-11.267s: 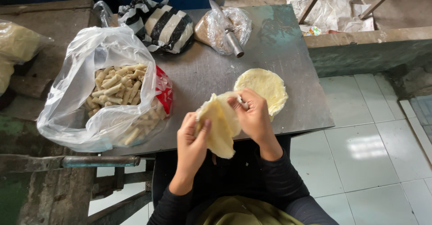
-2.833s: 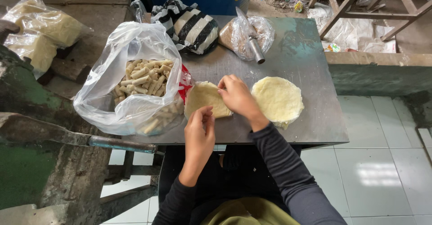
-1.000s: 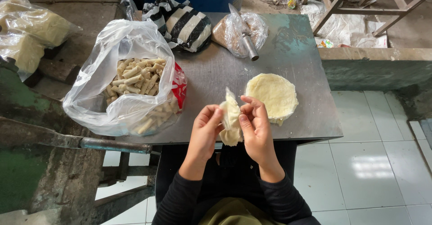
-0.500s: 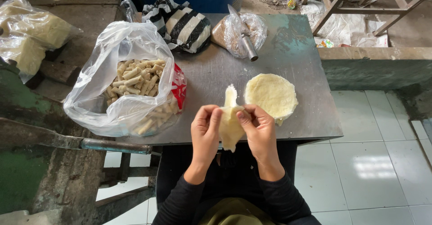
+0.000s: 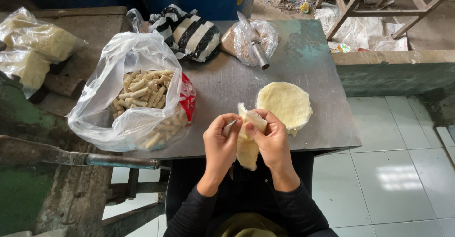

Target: The person peels a thin outer skin layer off round dough pieces by hand and sets the peeled dough aside, then uses a knife to cut a dough piece into smaller portions and moves the cut pieces toward a dough rolling machine.

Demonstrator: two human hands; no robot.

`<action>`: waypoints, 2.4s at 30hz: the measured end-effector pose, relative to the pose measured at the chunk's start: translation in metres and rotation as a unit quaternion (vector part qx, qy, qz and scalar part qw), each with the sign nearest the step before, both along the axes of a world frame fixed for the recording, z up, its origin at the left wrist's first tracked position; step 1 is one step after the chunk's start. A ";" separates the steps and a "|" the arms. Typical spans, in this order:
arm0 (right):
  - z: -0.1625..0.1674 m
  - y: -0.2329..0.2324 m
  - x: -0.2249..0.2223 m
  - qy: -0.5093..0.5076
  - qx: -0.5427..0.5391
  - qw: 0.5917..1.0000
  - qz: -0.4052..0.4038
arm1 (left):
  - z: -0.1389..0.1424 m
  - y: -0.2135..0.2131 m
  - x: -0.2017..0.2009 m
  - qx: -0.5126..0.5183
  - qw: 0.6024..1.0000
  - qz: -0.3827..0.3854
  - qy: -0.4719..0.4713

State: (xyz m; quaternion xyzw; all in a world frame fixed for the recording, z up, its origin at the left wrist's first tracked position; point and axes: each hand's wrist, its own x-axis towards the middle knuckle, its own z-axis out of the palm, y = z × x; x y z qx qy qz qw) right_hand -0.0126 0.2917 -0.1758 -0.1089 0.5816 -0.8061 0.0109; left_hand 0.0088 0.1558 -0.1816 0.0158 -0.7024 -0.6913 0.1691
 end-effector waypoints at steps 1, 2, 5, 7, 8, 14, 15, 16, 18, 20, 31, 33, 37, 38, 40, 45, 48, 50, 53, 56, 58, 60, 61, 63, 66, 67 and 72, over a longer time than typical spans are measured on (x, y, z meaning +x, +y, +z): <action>-0.003 0.001 -0.002 0.023 0.056 0.997 -0.045 | 0.000 0.000 -0.001 0.022 0.999 0.008 0.028; -0.006 0.003 -0.004 0.036 0.034 0.997 -0.053 | 0.001 -0.001 -0.002 0.066 0.997 -0.003 0.050; -0.006 0.008 -0.009 0.031 -0.057 0.996 -0.054 | 0.004 -0.008 -0.010 0.249 0.966 -0.063 0.039; -0.002 0.010 -0.011 -0.031 -0.150 0.988 -0.019 | 0.007 -0.015 -0.014 0.429 0.890 -0.135 -0.068; 0.001 0.009 -0.011 -0.052 -0.159 0.986 -0.011 | 0.008 -0.015 -0.013 0.417 0.896 -0.137 -0.063; 0.008 0.007 -0.007 0.036 -0.006 0.999 0.019 | 0.000 -0.007 -0.007 0.113 0.987 -0.104 0.037; 0.007 0.008 -0.008 0.059 0.060 0.996 -0.011 | -0.003 -0.008 -0.007 0.045 0.997 -0.056 0.038; 0.007 0.010 -0.009 0.080 0.125 0.988 -0.042 | -0.005 -0.008 -0.008 -0.024 0.999 -0.007 0.039; 0.005 0.011 -0.012 0.072 0.081 0.992 -0.069 | -0.009 -0.011 -0.013 -0.022 0.992 0.047 0.114; 0.006 0.013 -0.014 0.046 0.003 0.997 -0.065 | -0.009 -0.017 -0.016 0.087 0.988 0.039 0.125; 0.002 0.016 -0.023 0.111 0.227 0.967 -0.027 | 0.031 -0.040 -0.009 -0.154 0.985 0.026 0.077; 0.002 0.020 -0.027 0.135 0.192 0.971 -0.052 | 0.031 -0.046 -0.008 -0.224 0.966 0.121 0.051; 0.015 0.031 -0.032 -0.003 -0.034 0.999 -0.031 | 0.024 -0.070 -0.009 0.028 0.996 0.068 0.053; 0.020 0.033 -0.033 -0.001 -0.047 0.997 -0.053 | 0.022 -0.077 -0.010 0.102 0.991 0.052 0.065; 0.032 0.038 -0.034 0.004 -0.074 0.992 -0.097 | 0.019 -0.088 -0.014 0.246 0.965 0.020 0.089; 0.043 0.036 -0.038 -0.034 -0.159 0.986 -0.045 | 0.023 -0.101 -0.010 0.360 0.925 0.042 0.112; 0.039 0.029 -0.042 -0.067 -0.206 0.974 -0.073 | 0.037 -0.103 0.001 0.346 0.921 0.090 0.159; 0.035 0.029 -0.043 -0.061 -0.238 0.964 -0.097 | 0.051 -0.104 0.014 0.327 0.920 0.126 0.178; 0.029 0.030 -0.043 -0.048 -0.242 0.961 -0.126 | 0.075 -0.104 0.033 0.283 0.928 0.153 0.187; 0.017 0.019 -0.046 -0.091 -0.209 0.967 -0.115 | 0.093 -0.097 0.042 0.195 0.957 0.115 0.180; 0.007 0.003 -0.056 -0.097 -0.250 0.963 -0.016 | 0.100 -0.087 0.038 0.111 0.979 0.099 0.140; -0.001 -0.009 -0.065 -0.094 -0.234 0.966 0.060 | 0.103 -0.077 0.031 0.126 0.984 0.032 0.123; -0.003 -0.013 -0.072 -0.093 -0.226 0.965 0.098 | 0.104 -0.073 0.026 0.132 0.985 -0.001 0.115; -0.002 -0.020 -0.083 -0.043 -0.021 0.996 0.077 | 0.106 -0.066 0.018 0.103 0.989 -0.029 0.101; 0.008 -0.013 -0.079 0.113 0.071 0.991 0.030 | 0.110 -0.052 0.003 0.084 0.986 -0.111 0.092; 0.015 -0.005 -0.075 0.180 0.068 0.981 0.015 | 0.111 -0.044 -0.003 0.083 0.982 -0.143 0.092; 0.046 0.076 -0.044 0.060 -0.009 0.968 0.242 | 0.116 -0.005 -0.028 -0.133 0.956 -0.243 0.098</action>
